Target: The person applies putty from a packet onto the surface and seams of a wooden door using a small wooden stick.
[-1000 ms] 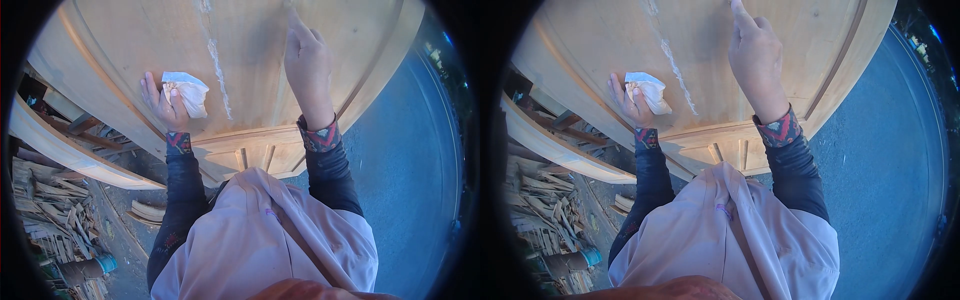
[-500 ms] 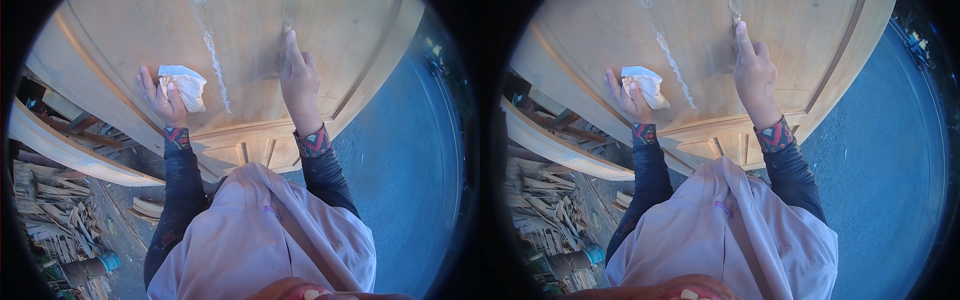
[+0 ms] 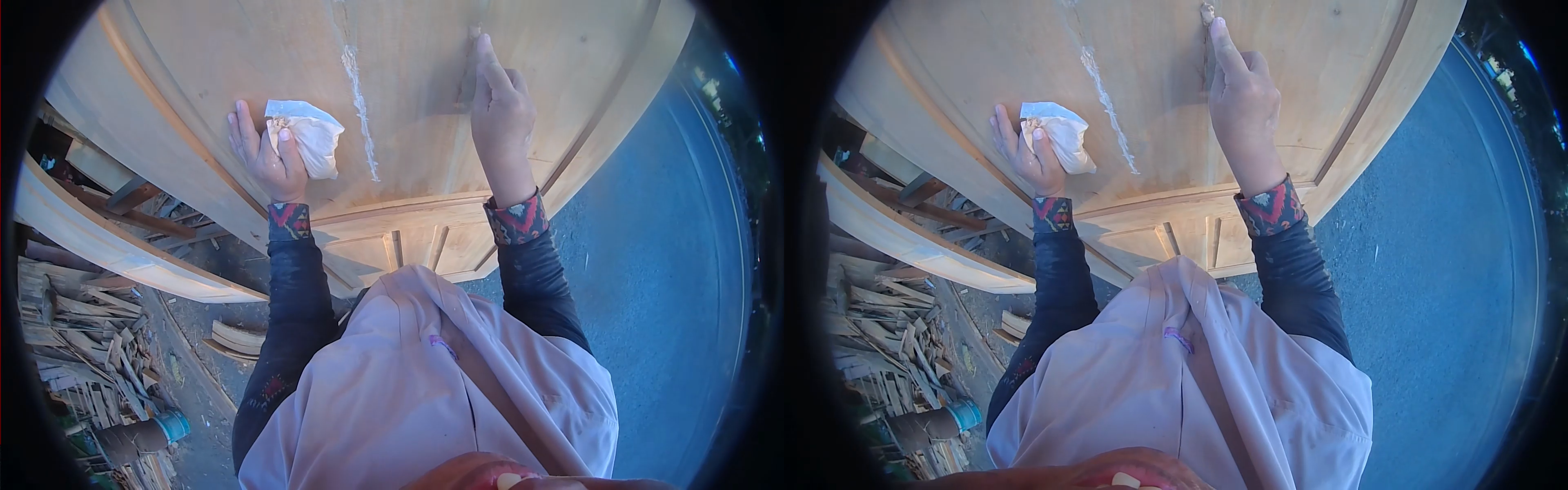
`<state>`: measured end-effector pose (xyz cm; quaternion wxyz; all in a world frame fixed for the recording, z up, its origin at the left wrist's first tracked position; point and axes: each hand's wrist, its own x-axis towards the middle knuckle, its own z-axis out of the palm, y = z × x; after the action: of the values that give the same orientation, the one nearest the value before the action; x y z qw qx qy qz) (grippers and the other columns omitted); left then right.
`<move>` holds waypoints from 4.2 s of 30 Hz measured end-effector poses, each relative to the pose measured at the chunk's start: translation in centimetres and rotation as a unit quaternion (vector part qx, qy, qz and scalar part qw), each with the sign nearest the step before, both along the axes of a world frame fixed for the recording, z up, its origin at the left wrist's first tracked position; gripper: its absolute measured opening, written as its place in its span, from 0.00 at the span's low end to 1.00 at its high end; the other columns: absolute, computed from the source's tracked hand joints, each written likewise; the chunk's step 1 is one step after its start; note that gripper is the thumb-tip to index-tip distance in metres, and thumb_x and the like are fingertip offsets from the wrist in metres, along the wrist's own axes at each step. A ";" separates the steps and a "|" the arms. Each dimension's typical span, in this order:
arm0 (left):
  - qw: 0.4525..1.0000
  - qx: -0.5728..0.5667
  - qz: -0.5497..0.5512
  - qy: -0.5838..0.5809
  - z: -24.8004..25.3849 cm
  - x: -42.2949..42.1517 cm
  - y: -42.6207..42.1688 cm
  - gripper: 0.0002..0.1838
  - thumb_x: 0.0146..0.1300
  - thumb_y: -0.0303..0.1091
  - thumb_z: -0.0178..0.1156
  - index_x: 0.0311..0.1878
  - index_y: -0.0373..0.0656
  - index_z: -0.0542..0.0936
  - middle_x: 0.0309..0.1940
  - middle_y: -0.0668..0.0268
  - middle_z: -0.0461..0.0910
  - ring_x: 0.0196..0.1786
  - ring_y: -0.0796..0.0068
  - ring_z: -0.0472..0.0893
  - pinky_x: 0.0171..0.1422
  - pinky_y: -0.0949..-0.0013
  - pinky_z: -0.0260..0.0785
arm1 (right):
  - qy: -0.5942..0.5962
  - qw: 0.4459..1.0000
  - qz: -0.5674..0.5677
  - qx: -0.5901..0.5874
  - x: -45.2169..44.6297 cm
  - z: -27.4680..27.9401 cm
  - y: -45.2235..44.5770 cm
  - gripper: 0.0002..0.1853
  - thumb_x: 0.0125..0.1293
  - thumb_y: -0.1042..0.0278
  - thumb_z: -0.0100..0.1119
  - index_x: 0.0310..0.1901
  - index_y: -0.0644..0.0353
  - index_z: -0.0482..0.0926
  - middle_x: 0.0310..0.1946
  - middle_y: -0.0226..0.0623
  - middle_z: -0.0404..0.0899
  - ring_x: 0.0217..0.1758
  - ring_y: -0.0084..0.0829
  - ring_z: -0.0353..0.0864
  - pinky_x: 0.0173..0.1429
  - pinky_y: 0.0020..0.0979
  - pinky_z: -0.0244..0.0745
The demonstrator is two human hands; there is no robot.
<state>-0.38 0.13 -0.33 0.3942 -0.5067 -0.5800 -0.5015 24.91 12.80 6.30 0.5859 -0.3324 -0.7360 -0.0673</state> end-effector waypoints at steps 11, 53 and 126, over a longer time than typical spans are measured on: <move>1.000 -0.005 0.007 -0.007 0.0 0.2 -0.1 0.22 0.68 0.40 0.46 0.49 0.30 0.80 0.69 0.49 0.63 0.72 0.41 0.57 0.74 0.46 0.46 | 0.031 0.999 0.042 -0.004 0.2 1.7 -0.2 0.22 0.65 0.74 0.56 0.60 0.43 0.76 0.22 0.34 0.73 0.22 0.33 0.74 0.27 0.34 0.72; 1.000 0.003 -0.004 0.002 -0.3 -0.4 0.3 0.21 0.68 0.44 0.47 0.35 0.36 0.82 0.69 0.49 0.64 0.74 0.44 0.55 0.75 0.45 0.41 | 0.017 0.998 -0.060 0.009 -2.8 -1.3 -1.3 0.27 0.61 0.83 0.55 0.63 0.51 0.73 0.33 0.36 0.75 0.34 0.32 0.76 0.37 0.30 0.75; 0.425 -0.431 -0.458 -0.651 -7.3 26.7 -12.0 0.24 0.54 0.36 0.71 0.51 0.31 0.78 0.43 0.61 0.82 0.45 0.76 0.80 0.51 0.73 0.72 | 0.016 0.609 0.385 -0.694 19.3 -15.4 -12.4 0.13 0.60 0.69 0.68 0.41 0.69 0.80 0.30 0.28 0.79 0.32 0.17 0.76 0.38 0.21 0.72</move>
<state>26.36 -11.91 -7.63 -0.6579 -0.3249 -0.4875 -0.4732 44.21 0.36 -9.07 0.1638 -0.3263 -0.6132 0.7005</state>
